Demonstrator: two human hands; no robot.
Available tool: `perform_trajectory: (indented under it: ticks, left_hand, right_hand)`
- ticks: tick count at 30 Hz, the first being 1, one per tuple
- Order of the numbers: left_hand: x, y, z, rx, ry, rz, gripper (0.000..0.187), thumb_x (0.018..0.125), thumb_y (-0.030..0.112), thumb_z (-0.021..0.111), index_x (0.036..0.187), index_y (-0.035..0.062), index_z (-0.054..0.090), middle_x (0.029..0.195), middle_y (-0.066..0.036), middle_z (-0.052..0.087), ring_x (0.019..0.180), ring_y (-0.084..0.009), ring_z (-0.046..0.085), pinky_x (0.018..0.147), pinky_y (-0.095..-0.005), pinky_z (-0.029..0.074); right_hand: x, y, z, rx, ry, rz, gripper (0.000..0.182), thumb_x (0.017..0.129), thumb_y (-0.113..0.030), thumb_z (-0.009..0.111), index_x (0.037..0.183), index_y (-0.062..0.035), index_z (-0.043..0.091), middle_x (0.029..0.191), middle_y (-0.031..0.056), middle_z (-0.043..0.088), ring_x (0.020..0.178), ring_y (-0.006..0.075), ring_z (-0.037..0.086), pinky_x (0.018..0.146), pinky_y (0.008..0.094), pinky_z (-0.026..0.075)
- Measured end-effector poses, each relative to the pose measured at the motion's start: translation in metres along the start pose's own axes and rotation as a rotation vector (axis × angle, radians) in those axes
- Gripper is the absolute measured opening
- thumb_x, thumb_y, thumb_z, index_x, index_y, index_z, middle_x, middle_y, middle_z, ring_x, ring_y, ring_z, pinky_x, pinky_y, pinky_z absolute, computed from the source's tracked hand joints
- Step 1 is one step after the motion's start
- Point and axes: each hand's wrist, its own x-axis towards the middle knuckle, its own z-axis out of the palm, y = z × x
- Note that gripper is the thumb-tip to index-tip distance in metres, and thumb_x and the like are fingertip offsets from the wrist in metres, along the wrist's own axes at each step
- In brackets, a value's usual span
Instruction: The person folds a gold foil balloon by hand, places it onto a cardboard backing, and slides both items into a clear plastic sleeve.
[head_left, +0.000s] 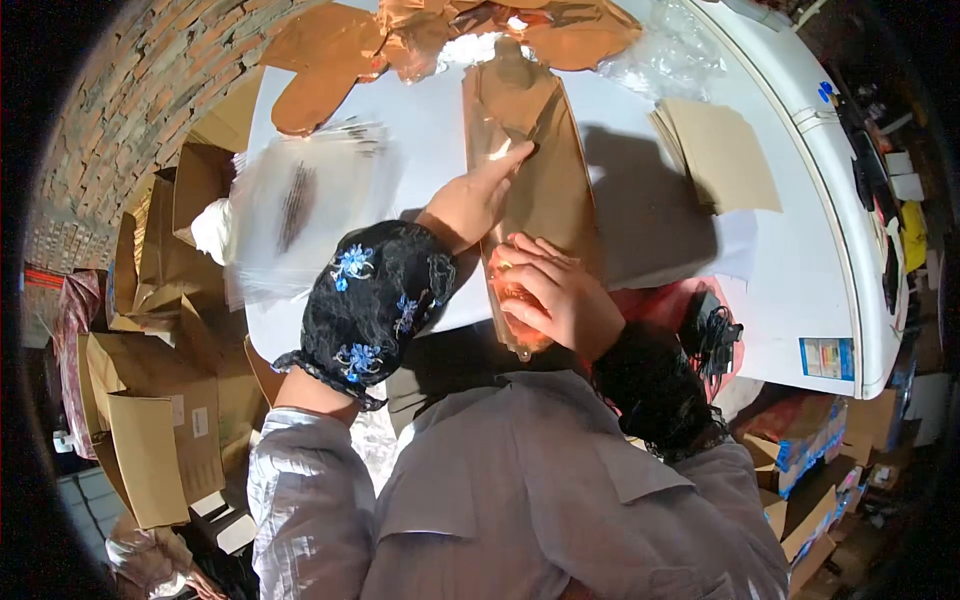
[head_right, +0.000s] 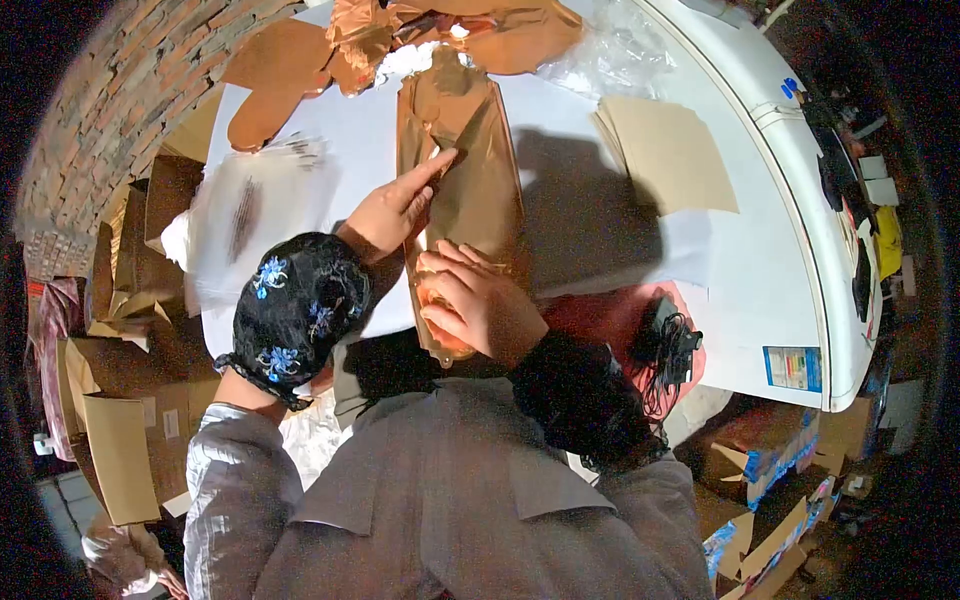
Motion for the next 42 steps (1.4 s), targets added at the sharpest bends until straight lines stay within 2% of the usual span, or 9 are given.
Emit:
perform_trajectory:
  ticks: [3,6,8,10,15,18,19,23,42]
  left_hand:
    - [0.002,0.006,-0.005,-0.066,-0.031,-0.04,0.053,0.105,0.008,0.044,0.154,0.0268,0.039,0.108,-0.009,0.067,0.074,-0.0156,0.055,0.075,-0.029,0.051]
    - [0.003,0.0,-0.004,-0.021,0.007,0.03,0.052,0.1,0.013,0.047,0.15,0.023,0.042,0.126,-0.024,0.063,0.112,-0.0407,0.063,0.096,-0.0449,0.049]
    - [0.003,0.004,-0.006,-0.052,-0.042,-0.041,0.053,0.102,0.008,0.045,0.152,0.0249,0.041,0.109,-0.014,0.065,0.09,-0.0235,0.059,0.083,-0.034,0.05]
    - [0.002,0.005,-0.005,-0.052,-0.063,-0.082,0.053,0.103,0.005,0.043,0.152,0.0253,0.042,0.105,-0.011,0.065,0.082,-0.0158,0.059,0.078,-0.0289,0.051]
    - [0.001,-0.004,0.002,-0.027,0.013,0.083,0.053,0.099,0.0,0.046,0.148,0.0208,0.048,0.13,-0.018,0.059,0.103,-0.0254,0.064,0.089,-0.033,0.052]
    - [0.002,-0.014,0.005,0.085,0.105,0.266,0.052,0.097,-0.001,0.049,0.146,0.017,0.049,0.14,-0.019,0.052,0.12,-0.0331,0.059,0.098,-0.0353,0.049]
    - [0.002,-0.014,0.007,0.074,0.075,0.206,0.046,0.096,0.0,0.049,0.141,0.0109,0.054,0.147,-0.02,0.047,0.132,-0.0388,0.05,0.106,-0.0377,0.046]
    - [-0.003,-0.011,0.01,0.13,0.077,0.17,0.036,0.095,-0.002,0.05,0.128,0.0035,0.062,0.147,-0.021,0.046,0.129,-0.0396,0.053,0.104,-0.0391,0.048]
    - [-0.006,-0.01,0.018,0.174,0.188,0.197,0.035,0.094,0.003,0.056,0.128,0.0068,0.062,0.139,-0.018,0.054,0.12,-0.0396,0.059,0.097,-0.0408,0.052]
  right_hand:
    - [0.0,0.0,0.0,-0.01,-0.025,-0.009,0.037,0.091,-0.026,0.07,0.114,-0.0004,0.06,0.136,0.019,0.057,0.132,0.0412,0.049,0.114,0.0483,0.038]
    - [0.002,0.001,0.0,-0.045,-0.038,-0.017,0.047,0.09,-0.03,0.071,0.122,0.0008,0.058,0.139,0.0193,0.055,0.134,0.0417,0.047,0.115,0.0484,0.035]
    - [0.001,0.003,0.002,-0.085,-0.048,-0.015,0.051,0.09,-0.032,0.071,0.126,0.0011,0.056,0.142,0.0194,0.053,0.136,0.0414,0.046,0.116,0.0483,0.034]
    - [-0.001,0.002,0.006,-0.129,-0.047,0.004,0.054,0.09,-0.032,0.071,0.129,0.0017,0.055,0.144,0.0194,0.051,0.138,0.0406,0.044,0.117,0.0485,0.033]
    - [0.002,-0.004,0.008,-0.17,-0.001,0.032,0.054,0.088,-0.03,0.073,0.131,-0.0002,0.058,0.144,0.0174,0.053,0.137,0.038,0.046,0.116,0.0477,0.035]
    - [0.002,-0.001,0.01,-0.139,-0.018,0.022,0.058,0.089,-0.033,0.072,0.132,0.0011,0.054,0.147,0.0199,0.049,0.139,0.0403,0.043,0.118,0.0502,0.031]
    - [0.002,-0.002,0.01,-0.136,-0.015,0.021,0.058,0.089,-0.033,0.073,0.131,0.0009,0.054,0.145,0.0197,0.05,0.138,0.0404,0.043,0.118,0.0504,0.032]
    - [0.003,-0.002,0.01,-0.114,-0.011,0.029,0.056,0.087,-0.031,0.074,0.13,-0.0008,0.054,0.144,0.0187,0.051,0.138,0.0404,0.044,0.117,0.0504,0.033]
    - [-0.001,0.0,0.0,-0.058,-0.078,0.0,0.054,0.089,-0.024,0.071,0.135,-0.0001,0.055,0.144,0.0167,0.053,0.138,0.0381,0.045,0.117,0.0476,0.034]
